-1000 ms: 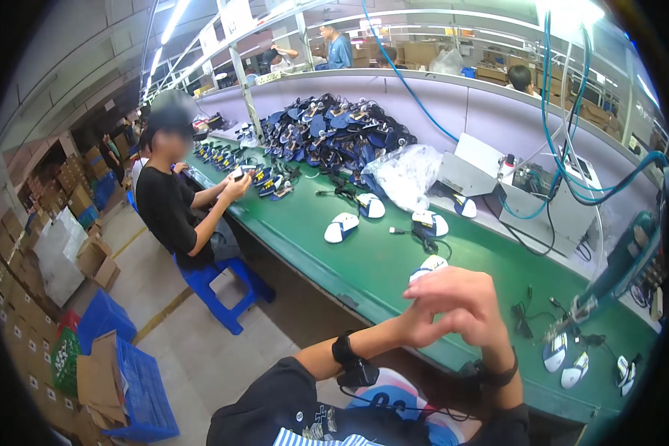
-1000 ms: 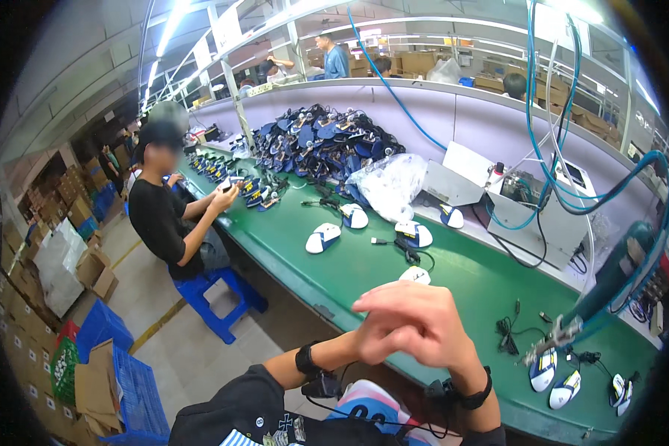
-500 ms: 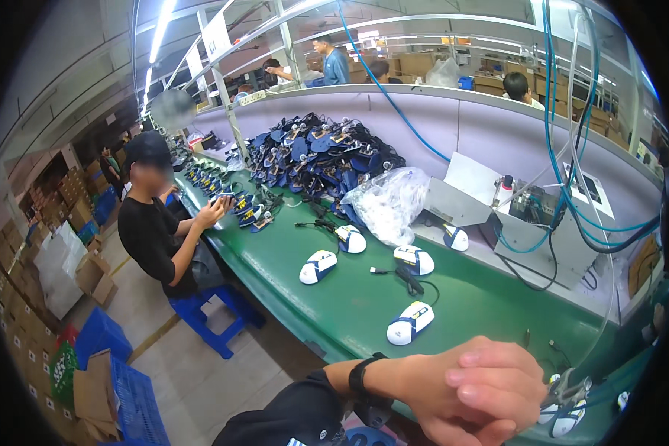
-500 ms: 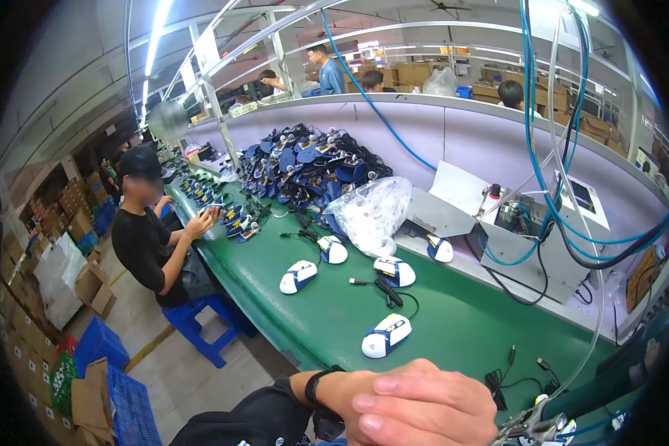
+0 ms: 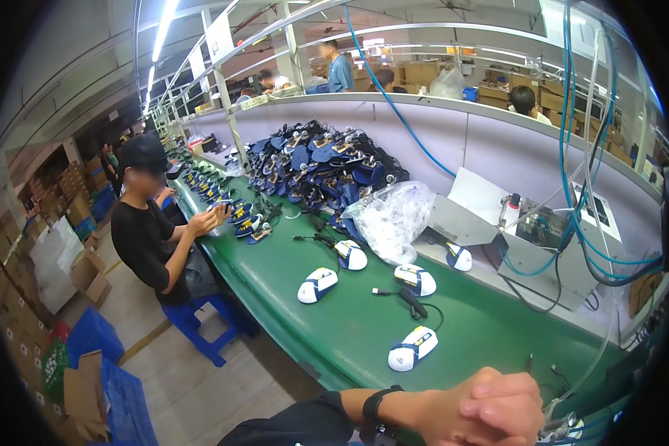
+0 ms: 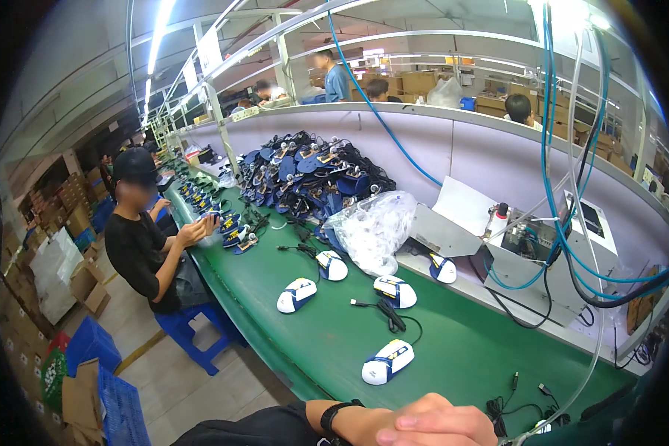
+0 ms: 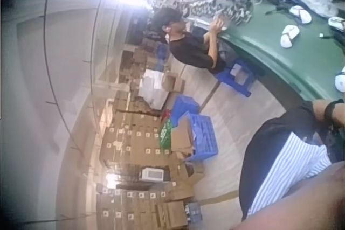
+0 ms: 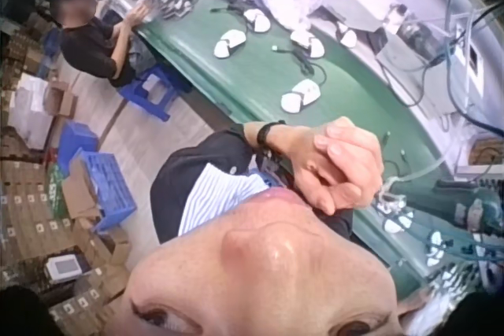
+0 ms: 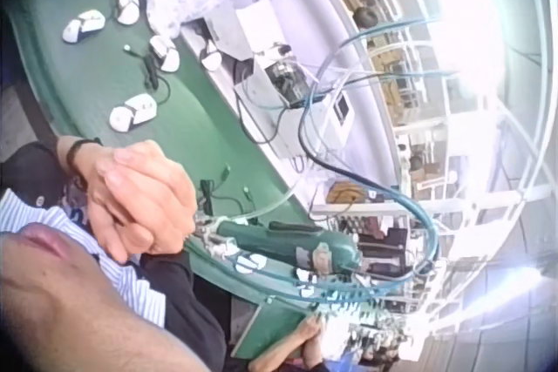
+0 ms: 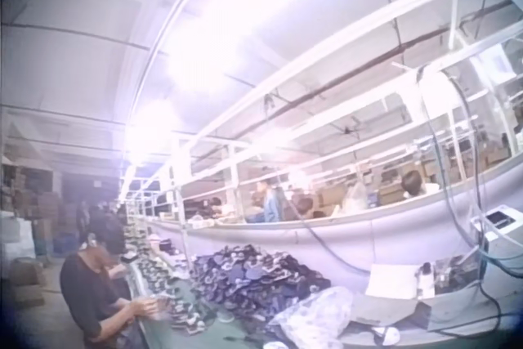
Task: Assembling the base plate of computer mice using a pneumatic fastening tool at an assembly line.
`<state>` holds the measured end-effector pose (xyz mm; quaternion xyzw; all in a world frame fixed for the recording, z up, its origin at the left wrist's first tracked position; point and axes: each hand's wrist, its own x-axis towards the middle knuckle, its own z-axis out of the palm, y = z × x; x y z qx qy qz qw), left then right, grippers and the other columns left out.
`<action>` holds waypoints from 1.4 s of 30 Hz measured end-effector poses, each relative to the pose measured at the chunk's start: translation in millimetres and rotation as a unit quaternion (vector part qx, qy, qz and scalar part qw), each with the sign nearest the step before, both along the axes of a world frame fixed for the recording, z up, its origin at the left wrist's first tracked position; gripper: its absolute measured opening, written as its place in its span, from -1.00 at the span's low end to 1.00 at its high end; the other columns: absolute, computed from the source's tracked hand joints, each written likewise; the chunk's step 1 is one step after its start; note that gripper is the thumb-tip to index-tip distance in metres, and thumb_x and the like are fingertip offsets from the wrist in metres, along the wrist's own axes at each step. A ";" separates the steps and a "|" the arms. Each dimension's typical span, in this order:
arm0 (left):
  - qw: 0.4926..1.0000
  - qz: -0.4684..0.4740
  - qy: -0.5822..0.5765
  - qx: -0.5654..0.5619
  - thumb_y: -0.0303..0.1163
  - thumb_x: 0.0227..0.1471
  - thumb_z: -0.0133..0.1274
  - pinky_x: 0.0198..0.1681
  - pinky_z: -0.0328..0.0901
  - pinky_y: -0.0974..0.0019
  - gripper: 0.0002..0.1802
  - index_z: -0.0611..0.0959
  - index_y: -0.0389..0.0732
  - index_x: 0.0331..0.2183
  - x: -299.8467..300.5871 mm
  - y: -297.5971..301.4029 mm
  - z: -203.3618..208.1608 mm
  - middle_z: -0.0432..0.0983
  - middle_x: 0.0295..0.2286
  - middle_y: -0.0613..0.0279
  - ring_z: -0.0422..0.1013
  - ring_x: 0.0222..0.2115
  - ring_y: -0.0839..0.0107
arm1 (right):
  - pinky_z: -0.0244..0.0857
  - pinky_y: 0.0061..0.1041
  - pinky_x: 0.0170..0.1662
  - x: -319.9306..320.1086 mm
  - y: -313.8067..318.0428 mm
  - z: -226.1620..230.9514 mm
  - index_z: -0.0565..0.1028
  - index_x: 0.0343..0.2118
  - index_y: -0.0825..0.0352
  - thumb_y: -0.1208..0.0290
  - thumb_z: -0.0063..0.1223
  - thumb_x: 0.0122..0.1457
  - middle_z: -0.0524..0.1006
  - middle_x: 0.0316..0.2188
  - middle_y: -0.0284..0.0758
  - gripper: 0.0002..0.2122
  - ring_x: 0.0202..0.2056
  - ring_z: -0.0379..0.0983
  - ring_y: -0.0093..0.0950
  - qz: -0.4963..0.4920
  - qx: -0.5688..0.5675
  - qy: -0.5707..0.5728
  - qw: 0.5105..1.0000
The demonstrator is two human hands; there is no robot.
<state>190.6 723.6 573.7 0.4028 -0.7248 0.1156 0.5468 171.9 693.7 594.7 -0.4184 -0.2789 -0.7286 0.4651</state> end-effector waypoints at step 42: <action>0.993 -0.106 0.019 0.047 -0.23 0.17 -0.08 -0.36 0.31 0.24 -0.80 0.56 -0.12 -0.32 21.2 46.9 -3.3 0.45 -0.34 0.29 0.41 -0.36 0.34 | 0.34 -0.27 -0.01 -21.9 -29.8 37.6 0.60 -0.04 0.34 0.03 -0.17 0.36 0.45 0.07 0.06 -0.54 -0.15 0.54 -0.12 0.334 -0.297 0.407 0.797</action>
